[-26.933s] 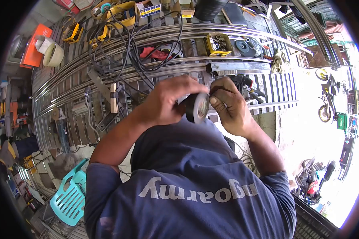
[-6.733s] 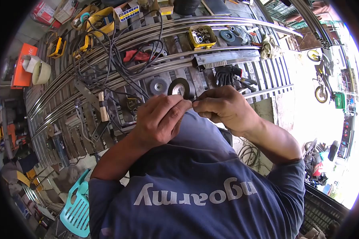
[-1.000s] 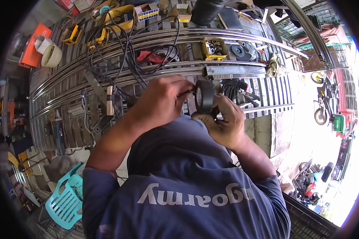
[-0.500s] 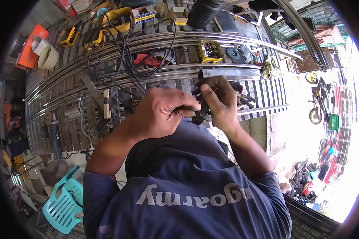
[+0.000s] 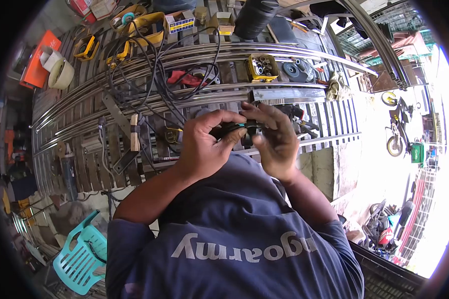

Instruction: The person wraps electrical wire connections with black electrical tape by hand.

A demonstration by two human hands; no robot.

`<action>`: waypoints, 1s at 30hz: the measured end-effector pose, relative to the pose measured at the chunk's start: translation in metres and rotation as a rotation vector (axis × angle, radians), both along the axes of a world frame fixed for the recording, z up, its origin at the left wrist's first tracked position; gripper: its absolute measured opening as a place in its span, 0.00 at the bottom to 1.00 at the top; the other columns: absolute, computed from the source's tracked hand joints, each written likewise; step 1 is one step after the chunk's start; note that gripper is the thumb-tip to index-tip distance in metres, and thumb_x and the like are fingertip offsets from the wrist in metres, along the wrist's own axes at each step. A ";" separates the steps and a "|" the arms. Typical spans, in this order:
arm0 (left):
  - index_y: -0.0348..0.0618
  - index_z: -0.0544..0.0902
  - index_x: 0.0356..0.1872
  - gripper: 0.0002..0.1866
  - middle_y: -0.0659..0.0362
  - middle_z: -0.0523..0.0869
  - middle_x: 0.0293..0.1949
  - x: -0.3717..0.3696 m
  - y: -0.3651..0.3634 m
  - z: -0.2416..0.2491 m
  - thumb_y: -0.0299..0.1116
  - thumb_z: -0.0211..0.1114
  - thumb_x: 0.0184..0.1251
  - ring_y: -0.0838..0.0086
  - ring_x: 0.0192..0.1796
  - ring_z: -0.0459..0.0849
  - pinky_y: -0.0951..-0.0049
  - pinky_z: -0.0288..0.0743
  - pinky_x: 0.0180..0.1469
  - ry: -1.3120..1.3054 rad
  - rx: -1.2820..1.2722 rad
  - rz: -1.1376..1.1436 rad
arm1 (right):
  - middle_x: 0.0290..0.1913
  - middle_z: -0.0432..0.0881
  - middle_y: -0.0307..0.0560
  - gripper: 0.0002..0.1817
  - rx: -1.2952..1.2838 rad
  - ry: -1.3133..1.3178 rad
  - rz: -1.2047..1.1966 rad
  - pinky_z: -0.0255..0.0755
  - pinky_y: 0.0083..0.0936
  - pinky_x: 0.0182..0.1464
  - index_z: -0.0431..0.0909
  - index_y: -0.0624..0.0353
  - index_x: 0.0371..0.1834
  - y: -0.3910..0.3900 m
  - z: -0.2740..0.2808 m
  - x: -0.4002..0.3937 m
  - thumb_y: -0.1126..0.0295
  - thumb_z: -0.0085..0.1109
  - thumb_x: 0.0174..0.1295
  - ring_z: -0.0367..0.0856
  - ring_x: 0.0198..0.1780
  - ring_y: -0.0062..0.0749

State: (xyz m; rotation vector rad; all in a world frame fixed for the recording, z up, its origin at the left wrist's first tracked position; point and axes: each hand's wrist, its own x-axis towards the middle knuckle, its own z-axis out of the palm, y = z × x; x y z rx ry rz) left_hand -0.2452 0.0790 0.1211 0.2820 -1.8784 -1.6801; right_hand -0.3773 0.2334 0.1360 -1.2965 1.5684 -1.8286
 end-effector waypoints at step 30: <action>0.39 0.89 0.57 0.14 0.69 0.81 0.32 0.010 -0.002 0.008 0.42 0.67 0.95 0.89 0.32 0.71 0.78 0.65 0.33 -0.172 0.249 -0.166 | 0.71 0.80 0.54 0.16 0.372 0.086 -0.056 0.69 0.45 0.81 0.89 0.63 0.61 0.019 -0.009 0.005 0.67 0.79 0.77 0.80 0.73 0.47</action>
